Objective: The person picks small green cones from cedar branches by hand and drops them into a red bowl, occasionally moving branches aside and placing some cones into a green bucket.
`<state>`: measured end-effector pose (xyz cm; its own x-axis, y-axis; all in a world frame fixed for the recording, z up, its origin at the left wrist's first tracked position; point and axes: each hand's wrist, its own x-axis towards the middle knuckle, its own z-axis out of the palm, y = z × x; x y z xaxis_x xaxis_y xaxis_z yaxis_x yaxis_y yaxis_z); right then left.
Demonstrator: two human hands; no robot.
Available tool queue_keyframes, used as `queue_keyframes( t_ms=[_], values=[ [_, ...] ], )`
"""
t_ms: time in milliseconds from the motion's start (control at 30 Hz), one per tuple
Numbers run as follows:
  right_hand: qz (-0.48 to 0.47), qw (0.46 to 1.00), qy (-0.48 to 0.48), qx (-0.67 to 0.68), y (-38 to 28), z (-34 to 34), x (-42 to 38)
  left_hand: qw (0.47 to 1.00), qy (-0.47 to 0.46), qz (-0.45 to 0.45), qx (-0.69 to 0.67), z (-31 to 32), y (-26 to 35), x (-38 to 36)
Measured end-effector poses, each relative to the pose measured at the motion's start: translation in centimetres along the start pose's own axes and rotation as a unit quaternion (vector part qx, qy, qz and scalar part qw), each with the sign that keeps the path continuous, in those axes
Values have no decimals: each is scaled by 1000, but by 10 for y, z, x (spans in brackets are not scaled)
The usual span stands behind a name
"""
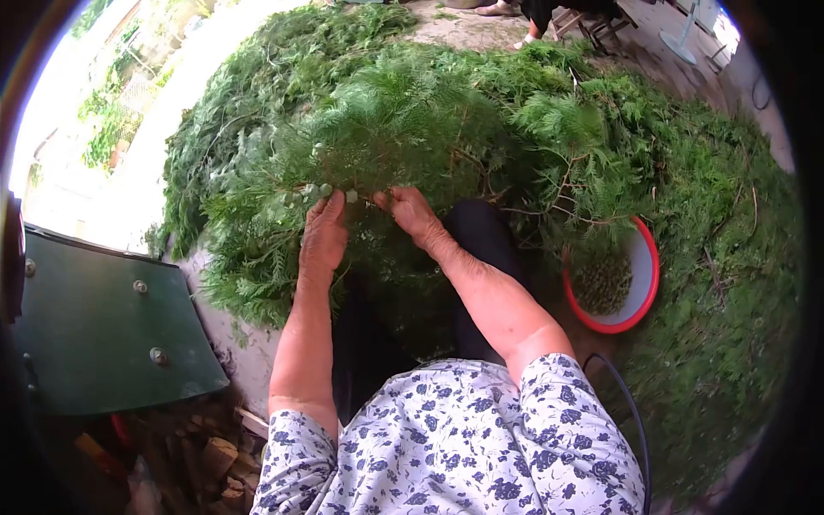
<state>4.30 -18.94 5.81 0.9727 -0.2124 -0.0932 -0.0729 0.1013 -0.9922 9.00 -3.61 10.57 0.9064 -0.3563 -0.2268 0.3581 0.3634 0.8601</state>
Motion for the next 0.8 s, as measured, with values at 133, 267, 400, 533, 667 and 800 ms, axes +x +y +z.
queue_keyframes(
  t_ms=[133, 267, 400, 533, 667, 800],
  values=[
    [13, 999, 4, -40, 3, 2, 3, 998, 39, 24, -50, -1, -6, 0],
    [15, 999, 40, 0, 0, 10, -3, 994, 9, 95, -56, 2, -11, 0],
    [-5, 997, 73, -3, -3, 7, -11, 989, 39, 142, -21, -4, -25, 9],
    [-219, 877, 216, -370, -23, 7, -42, 983, 92, 158, -6, -3, -27, 17],
    [-332, 886, 178, -271, -51, 36, -42, 983, 136, 119, 20, 0, -21, 18],
    [-208, 929, 114, -283, -51, 45, -17, 981, 144, 129, 7, -8, -27, 26]
  ],
)
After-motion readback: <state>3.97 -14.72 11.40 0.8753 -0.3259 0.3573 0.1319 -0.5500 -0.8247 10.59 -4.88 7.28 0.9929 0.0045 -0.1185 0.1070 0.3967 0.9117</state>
